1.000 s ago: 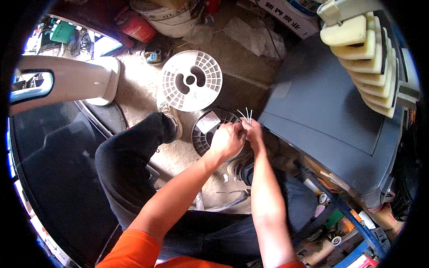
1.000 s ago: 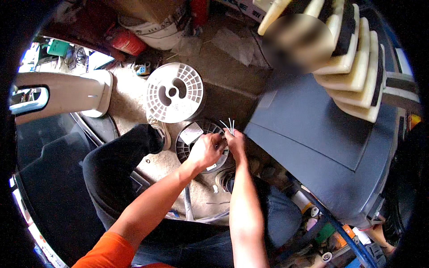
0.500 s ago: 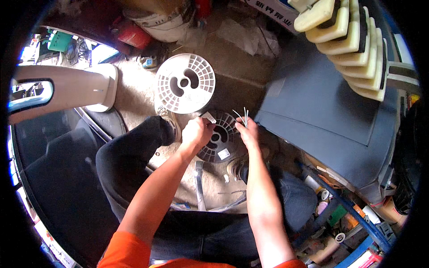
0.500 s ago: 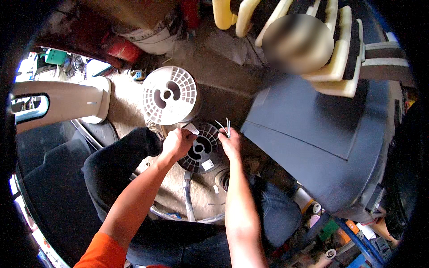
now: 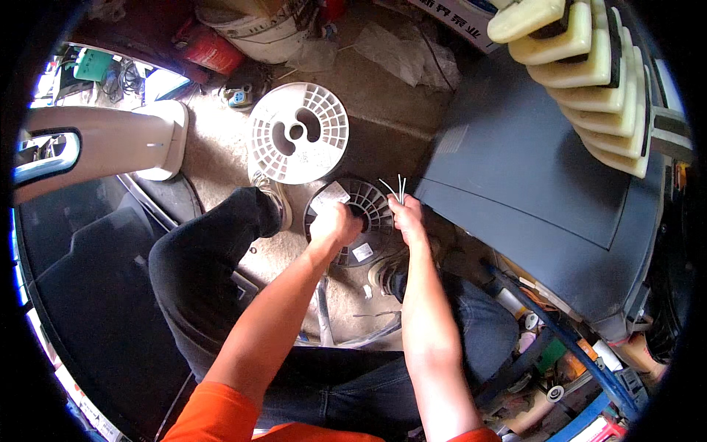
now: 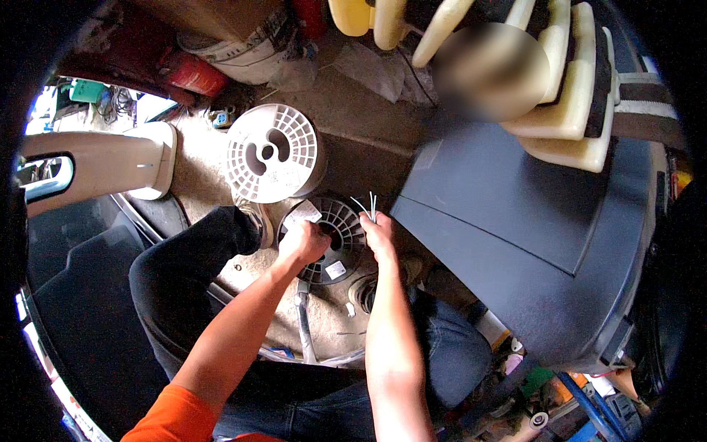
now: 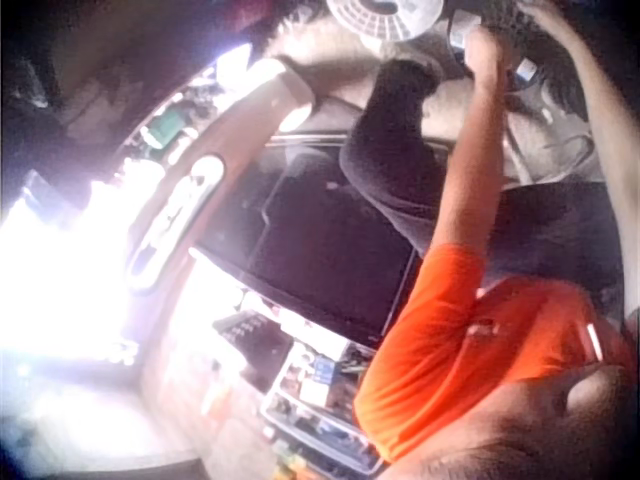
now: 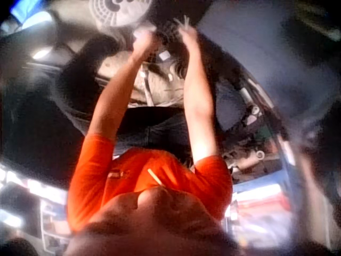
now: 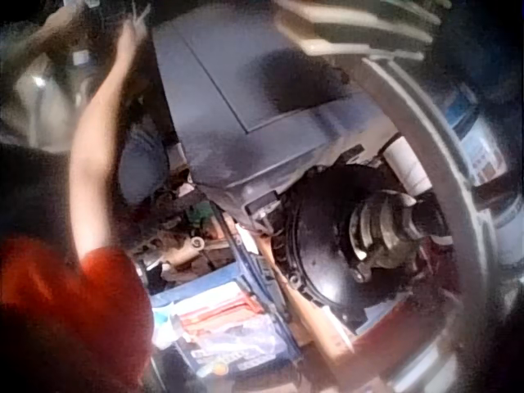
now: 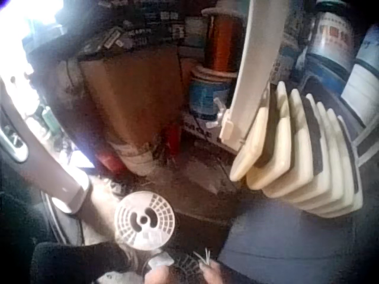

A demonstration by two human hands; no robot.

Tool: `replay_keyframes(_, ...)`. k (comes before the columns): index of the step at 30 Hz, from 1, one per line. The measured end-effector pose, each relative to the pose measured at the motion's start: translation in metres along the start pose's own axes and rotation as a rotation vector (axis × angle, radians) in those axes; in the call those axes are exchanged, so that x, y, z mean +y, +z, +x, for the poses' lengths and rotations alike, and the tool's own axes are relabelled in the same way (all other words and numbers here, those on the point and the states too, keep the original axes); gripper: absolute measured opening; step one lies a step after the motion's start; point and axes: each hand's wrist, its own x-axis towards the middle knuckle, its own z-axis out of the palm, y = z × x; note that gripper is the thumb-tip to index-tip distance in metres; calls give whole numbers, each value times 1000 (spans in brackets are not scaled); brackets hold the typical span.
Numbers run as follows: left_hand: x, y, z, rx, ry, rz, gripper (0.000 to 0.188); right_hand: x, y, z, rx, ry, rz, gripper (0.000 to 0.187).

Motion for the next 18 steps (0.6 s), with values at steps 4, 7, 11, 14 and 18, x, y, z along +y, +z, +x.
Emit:
replay_keyframes(4,-30,7,4,77,-18,-90,33,-14,-4,-6,-36,114,17,13)
replay_keyframes(7,-31,8,-2,245,-21,-229,29,-11,-8,0,-13,49,-124,13)
replay_keyframes(11,-35,20,7,239,-48,-565,20,-8,-4,-3,-5,50,-48,17)
replay_keyframes(14,-25,25,7,154,-64,-1014,16,-19,-7,-3,-110,160,-72,16)
replay_keyframes(18,-20,28,3,202,-64,-984,23,-24,-10,0,-203,279,45,15)
